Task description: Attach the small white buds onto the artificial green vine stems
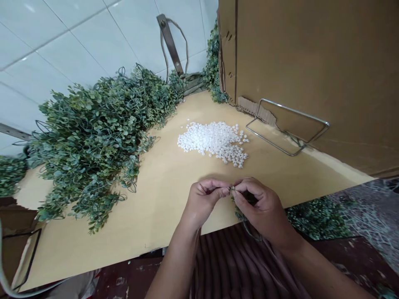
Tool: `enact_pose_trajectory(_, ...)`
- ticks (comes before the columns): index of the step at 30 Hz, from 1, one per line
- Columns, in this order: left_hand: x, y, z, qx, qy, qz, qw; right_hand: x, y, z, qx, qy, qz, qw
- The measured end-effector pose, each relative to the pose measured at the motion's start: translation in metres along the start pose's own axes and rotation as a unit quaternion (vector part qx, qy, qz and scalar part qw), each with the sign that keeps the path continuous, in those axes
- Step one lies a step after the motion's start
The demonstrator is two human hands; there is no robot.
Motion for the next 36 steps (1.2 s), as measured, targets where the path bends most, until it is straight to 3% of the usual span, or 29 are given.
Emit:
enact_pose_trajectory(28,0.0003,0.0002,0.0,0.024,-0.011,0.011,1.0,-0.0009,0.0014,0.0044,0.005,-0.031,-0.025,0.999)
enact_pose_trajectory(36,0.0028,-0.0006,-0.001,0.031,-0.006,-0.011,0.999,-0.001,0.0002,0.005,0.0,-0.038,-0.027,0.999)
Point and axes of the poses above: each hand's wrist, its own x-axis towards the middle knuckle, its own y-axis out of the back of the hand, z = x × y, the point moved 4 cm from there along x, towards the middle knuckle, and after that the axes turned 6 degrees about x, right-handed, at the moved point
